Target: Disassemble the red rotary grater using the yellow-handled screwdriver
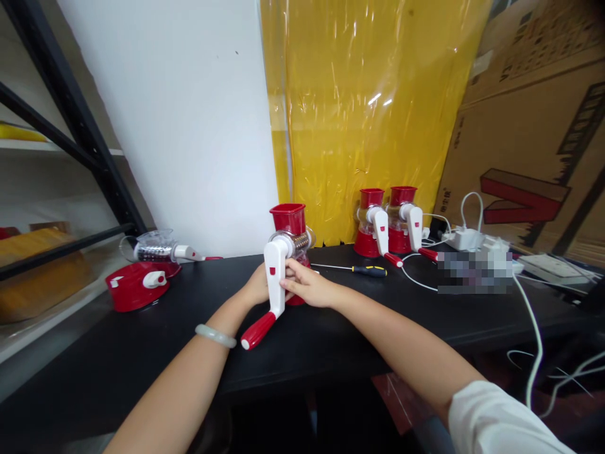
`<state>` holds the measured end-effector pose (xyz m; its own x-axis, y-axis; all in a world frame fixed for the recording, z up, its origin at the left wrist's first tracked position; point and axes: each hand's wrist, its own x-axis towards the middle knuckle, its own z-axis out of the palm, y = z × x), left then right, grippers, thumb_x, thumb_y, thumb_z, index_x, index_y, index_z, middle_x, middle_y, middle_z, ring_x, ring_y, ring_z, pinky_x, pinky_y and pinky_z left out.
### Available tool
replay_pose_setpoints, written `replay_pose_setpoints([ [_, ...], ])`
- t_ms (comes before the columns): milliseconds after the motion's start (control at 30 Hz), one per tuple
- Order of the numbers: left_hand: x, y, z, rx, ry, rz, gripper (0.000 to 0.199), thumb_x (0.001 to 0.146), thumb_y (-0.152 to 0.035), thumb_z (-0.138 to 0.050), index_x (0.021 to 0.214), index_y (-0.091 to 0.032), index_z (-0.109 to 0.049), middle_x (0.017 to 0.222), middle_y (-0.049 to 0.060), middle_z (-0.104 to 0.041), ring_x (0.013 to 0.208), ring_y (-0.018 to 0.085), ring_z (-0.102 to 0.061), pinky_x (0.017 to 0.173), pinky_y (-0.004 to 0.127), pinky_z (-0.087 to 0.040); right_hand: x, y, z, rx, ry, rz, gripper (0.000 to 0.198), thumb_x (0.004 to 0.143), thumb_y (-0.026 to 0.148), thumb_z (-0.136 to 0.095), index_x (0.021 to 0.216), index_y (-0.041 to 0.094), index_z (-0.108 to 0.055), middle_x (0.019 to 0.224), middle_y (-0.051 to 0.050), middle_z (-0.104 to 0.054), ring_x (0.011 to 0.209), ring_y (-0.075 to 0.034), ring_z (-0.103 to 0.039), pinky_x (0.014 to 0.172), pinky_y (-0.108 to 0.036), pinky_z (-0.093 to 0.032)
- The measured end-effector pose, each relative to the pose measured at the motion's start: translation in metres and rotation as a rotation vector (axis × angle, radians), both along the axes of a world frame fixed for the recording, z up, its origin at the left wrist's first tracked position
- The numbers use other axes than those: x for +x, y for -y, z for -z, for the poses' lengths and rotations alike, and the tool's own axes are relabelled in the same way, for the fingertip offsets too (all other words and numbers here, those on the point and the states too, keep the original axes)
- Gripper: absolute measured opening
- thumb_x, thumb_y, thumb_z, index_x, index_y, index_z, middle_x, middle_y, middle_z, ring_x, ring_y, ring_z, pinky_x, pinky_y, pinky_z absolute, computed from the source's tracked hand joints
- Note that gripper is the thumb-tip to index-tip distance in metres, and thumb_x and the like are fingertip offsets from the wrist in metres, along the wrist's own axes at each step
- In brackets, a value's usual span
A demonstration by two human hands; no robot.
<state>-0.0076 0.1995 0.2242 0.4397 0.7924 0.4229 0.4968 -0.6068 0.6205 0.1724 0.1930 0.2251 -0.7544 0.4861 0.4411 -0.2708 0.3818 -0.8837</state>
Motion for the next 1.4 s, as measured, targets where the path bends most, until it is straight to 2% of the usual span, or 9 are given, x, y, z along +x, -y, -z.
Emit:
replay_pose_setpoints([
  [200,0.004,0.001,-0.001,-0.128,0.150,0.017,0.037,0.070,-0.039,-0.073,0.099,-0.017,-0.068,0.095,0.010,-0.073,0.087,0.027,-0.068,0.080,0.043,-0.057,0.006,0.002,-0.007,0.086,-0.059,0.129,0.033,0.085,0.046,-0.064,0.104,0.019,-0.066,0.091,-0.004,-0.070,0.083,-0.018,-0.070,0.084,-0.041,-0.060],
  [500,-0.015,-0.005,-0.001,-0.157,0.129,-0.160,0.043,0.056,-0.037,-0.084,0.088,-0.014,-0.066,0.089,0.009,-0.072,0.087,0.028,-0.067,0.084,0.045,-0.054,0.023,-0.001,-0.021,0.163,-0.264,0.495,0.037,0.092,0.053,-0.051,0.093,0.019,-0.065,0.067,-0.002,-0.065,0.058,-0.014,-0.063,0.059,-0.030,-0.055],
  [733,-0.029,-0.010,0.004,-0.223,0.165,-0.164,0.040,0.058,-0.041,-0.082,0.083,-0.014,-0.068,0.082,0.009,-0.072,0.090,0.031,-0.067,0.084,0.047,-0.053,0.032,-0.027,-0.069,0.586,-0.279,1.024,0.024,0.090,0.038,-0.056,0.108,0.023,-0.061,0.109,-0.009,-0.056,0.108,-0.024,-0.053,0.093,-0.042,-0.046],
  [800,-0.030,-0.010,0.005,-0.243,0.157,-0.187,0.038,0.060,-0.041,-0.081,0.083,-0.013,-0.068,0.082,0.010,-0.071,0.093,0.032,-0.066,0.086,0.046,-0.052,0.036,-0.033,-0.096,0.625,-0.079,0.985,0.029,0.086,0.038,-0.062,0.110,0.022,-0.062,0.116,-0.009,-0.052,0.117,-0.026,-0.048,0.102,-0.045,-0.040],
  [967,-0.027,-0.002,0.001,-0.297,0.140,-0.115,0.036,0.066,-0.043,-0.078,0.083,-0.012,-0.069,0.083,0.010,-0.072,0.099,0.033,-0.065,0.092,0.043,-0.049,0.051,-0.038,-0.148,0.642,0.398,0.557,0.027,0.086,0.045,-0.064,0.098,0.020,-0.068,0.107,-0.007,-0.059,0.106,-0.022,-0.057,0.101,-0.042,-0.042],
  [1067,-0.030,0.001,-0.004,-0.339,0.145,-0.101,0.039,0.069,-0.045,-0.076,0.090,-0.013,-0.070,0.089,0.010,-0.073,0.100,0.032,-0.065,0.091,0.042,-0.050,0.049,-0.041,-0.153,0.687,0.413,0.584,0.024,0.087,0.042,-0.065,0.096,0.021,-0.069,0.112,-0.009,-0.058,0.113,-0.023,-0.055,0.104,-0.041,-0.040],
  [1233,-0.043,0.000,-0.023,-0.382,0.432,-0.288,0.060,0.070,-0.051,-0.073,0.118,-0.016,-0.064,0.109,0.013,-0.072,0.100,0.028,-0.067,0.086,0.041,-0.053,0.042,-0.048,-0.144,0.689,0.440,0.602,0.024,0.093,0.038,-0.057,0.080,0.018,-0.064,0.111,-0.010,-0.056,0.110,-0.022,-0.055,0.101,-0.041,-0.041],
  [1333,-0.046,0.004,-0.038,-0.280,0.621,-0.365,0.068,0.079,-0.063,-0.058,0.125,-0.014,-0.058,0.111,0.017,-0.071,0.106,0.028,-0.066,0.087,0.042,-0.052,0.044,-0.050,-0.143,0.689,0.373,0.549,0.025,0.094,0.036,-0.056,0.077,0.018,-0.061,0.105,-0.008,-0.056,0.101,-0.019,-0.057,0.098,-0.037,-0.043],
  [1400,-0.043,0.010,-0.045,-0.146,0.574,-0.339,0.069,0.083,-0.067,-0.048,0.125,-0.012,-0.058,0.111,0.018,-0.070,0.109,0.029,-0.065,0.091,0.043,-0.051,0.045,-0.051,-0.143,0.682,0.351,0.546,0.025,0.093,0.035,-0.056,0.075,0.018,-0.060,0.102,-0.007,-0.056,0.100,-0.019,-0.057,0.097,-0.037,-0.043],
])
